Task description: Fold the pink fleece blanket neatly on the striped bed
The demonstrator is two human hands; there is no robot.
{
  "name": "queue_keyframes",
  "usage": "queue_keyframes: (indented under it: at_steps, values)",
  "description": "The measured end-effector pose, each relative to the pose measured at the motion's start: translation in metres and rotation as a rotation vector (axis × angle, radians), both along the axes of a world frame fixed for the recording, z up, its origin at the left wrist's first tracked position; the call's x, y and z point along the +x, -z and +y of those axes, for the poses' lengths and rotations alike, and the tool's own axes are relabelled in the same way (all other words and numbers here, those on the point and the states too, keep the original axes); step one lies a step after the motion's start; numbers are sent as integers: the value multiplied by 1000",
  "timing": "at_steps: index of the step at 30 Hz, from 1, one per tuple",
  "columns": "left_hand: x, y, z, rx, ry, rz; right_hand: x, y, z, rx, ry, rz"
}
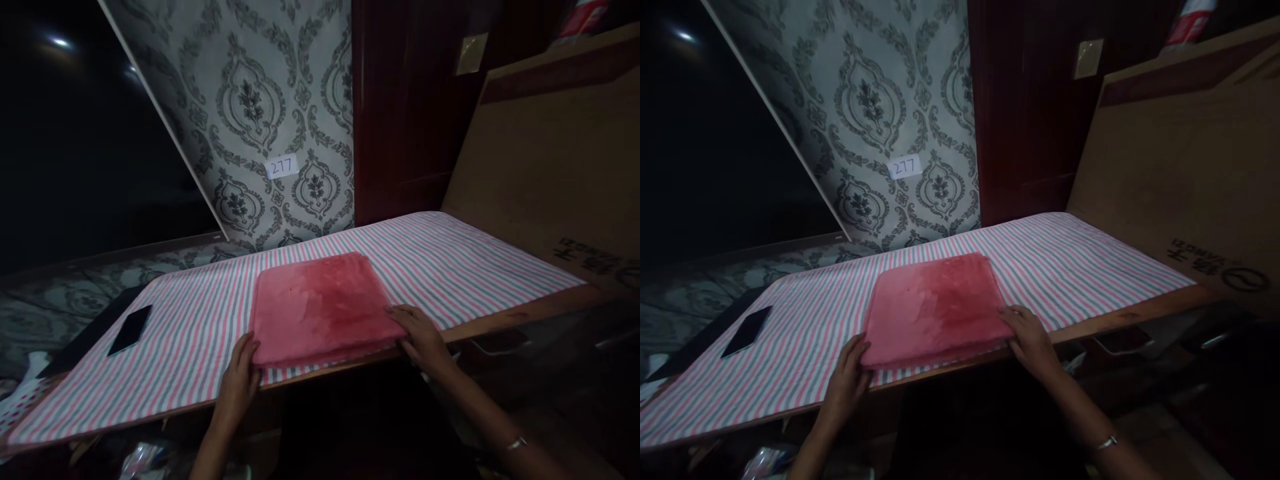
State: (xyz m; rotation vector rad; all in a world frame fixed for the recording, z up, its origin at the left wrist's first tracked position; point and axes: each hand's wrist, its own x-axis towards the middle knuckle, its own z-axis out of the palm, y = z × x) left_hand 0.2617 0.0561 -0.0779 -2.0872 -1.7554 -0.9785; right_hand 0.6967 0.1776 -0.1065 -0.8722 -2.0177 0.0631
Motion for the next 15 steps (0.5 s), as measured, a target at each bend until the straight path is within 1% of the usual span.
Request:
queue_keyframes:
  at_steps: [1,3,5,7,9,11,13,15]
  values:
    - [0,-9,2,29,20,16,0,-7,3,3,-8,20]
    - [-1,-36,8,103,66,50,-2,-27,10,17,-30,73]
    - [-1,-73,16,188,103,69,-4,-56,18,18,-26,159]
    - [-1,-118,26,245,81,44,-8,-92,27,-11,7,267]
    - [-1,-163,39,237,19,-86,-13,-132,38,-61,41,389]
    - [-1,-204,54,174,42,-284,-17,-169,54,-111,30,518]
    - [-3,-236,74,104,106,-489,-23,-198,76,-156,-39,638]
    - [-7,-257,96,30,154,-682,-30,-217,103,-229,-145,742]
